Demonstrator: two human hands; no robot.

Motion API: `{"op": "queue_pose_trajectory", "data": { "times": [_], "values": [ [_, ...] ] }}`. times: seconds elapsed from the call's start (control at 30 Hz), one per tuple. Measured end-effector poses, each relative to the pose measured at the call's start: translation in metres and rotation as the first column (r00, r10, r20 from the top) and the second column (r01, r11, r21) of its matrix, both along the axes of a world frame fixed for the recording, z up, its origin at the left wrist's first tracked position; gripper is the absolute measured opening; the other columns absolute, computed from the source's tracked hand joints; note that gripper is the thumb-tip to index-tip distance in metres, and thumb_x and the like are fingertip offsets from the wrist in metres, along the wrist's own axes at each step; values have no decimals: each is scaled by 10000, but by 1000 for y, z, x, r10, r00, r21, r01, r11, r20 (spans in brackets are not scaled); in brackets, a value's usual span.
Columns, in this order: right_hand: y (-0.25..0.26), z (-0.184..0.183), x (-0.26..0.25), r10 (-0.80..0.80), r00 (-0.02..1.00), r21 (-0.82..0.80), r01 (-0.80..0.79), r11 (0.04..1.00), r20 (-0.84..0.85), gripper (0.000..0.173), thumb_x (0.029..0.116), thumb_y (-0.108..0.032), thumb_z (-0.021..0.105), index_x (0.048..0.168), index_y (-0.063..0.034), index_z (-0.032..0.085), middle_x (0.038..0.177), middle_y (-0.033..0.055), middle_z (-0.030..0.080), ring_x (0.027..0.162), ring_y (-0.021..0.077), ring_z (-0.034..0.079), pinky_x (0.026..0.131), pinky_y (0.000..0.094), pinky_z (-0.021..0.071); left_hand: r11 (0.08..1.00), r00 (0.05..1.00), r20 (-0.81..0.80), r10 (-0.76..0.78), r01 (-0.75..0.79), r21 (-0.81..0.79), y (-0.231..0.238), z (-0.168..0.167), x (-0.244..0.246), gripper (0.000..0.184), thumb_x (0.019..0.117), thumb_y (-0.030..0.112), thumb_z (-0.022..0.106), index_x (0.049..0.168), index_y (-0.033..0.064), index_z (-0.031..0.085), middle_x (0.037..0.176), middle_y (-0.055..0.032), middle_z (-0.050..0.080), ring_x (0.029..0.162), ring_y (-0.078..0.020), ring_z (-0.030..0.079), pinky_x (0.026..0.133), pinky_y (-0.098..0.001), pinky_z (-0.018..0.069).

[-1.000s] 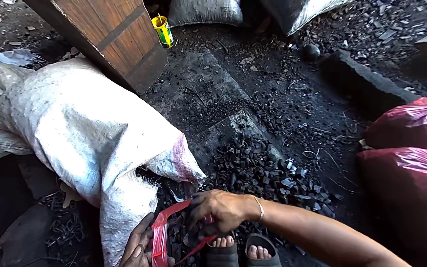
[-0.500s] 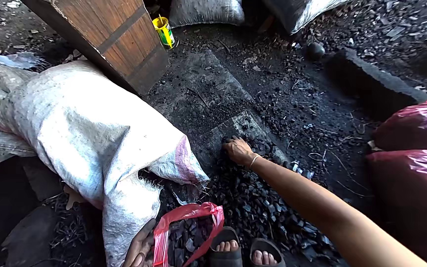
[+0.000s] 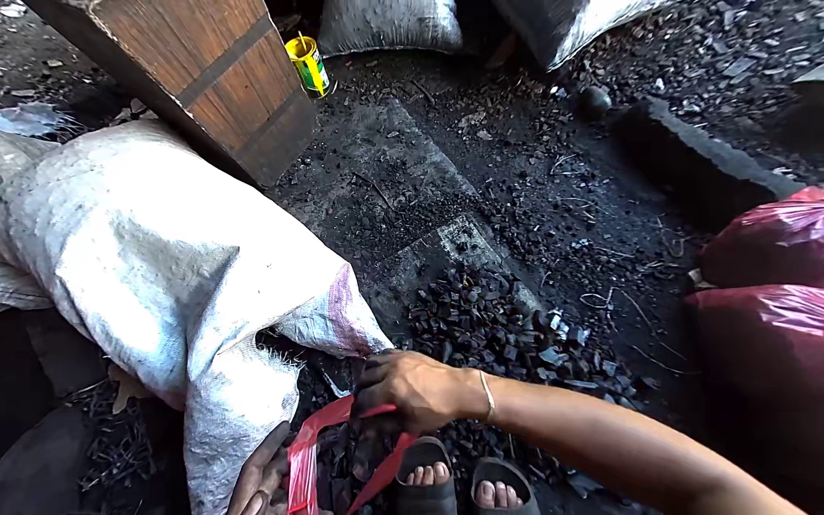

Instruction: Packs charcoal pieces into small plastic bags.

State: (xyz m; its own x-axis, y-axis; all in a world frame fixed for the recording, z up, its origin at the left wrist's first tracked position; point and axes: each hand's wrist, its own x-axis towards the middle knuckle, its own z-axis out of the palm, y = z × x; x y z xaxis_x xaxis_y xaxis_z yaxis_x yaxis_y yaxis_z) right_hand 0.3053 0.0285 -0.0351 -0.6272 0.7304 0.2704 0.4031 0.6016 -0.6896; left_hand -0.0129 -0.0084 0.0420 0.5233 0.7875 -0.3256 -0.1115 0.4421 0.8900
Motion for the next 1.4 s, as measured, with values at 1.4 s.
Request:
{"op": "queue_pose_trajectory", "data": {
  "times": [1.4],
  "values": [
    [-1,-17,1,-150,877,-289,305,907,456,529,869,-460,761,1288,-163,634,1178,153,677,1124,391,640,890,625,540,999,999,40,37,-37,2,-7,-9,-5,691,1034,455,511,1584,101,288,1342,-184,610,1147,-308,656,936,-514,571]
  ]
}}
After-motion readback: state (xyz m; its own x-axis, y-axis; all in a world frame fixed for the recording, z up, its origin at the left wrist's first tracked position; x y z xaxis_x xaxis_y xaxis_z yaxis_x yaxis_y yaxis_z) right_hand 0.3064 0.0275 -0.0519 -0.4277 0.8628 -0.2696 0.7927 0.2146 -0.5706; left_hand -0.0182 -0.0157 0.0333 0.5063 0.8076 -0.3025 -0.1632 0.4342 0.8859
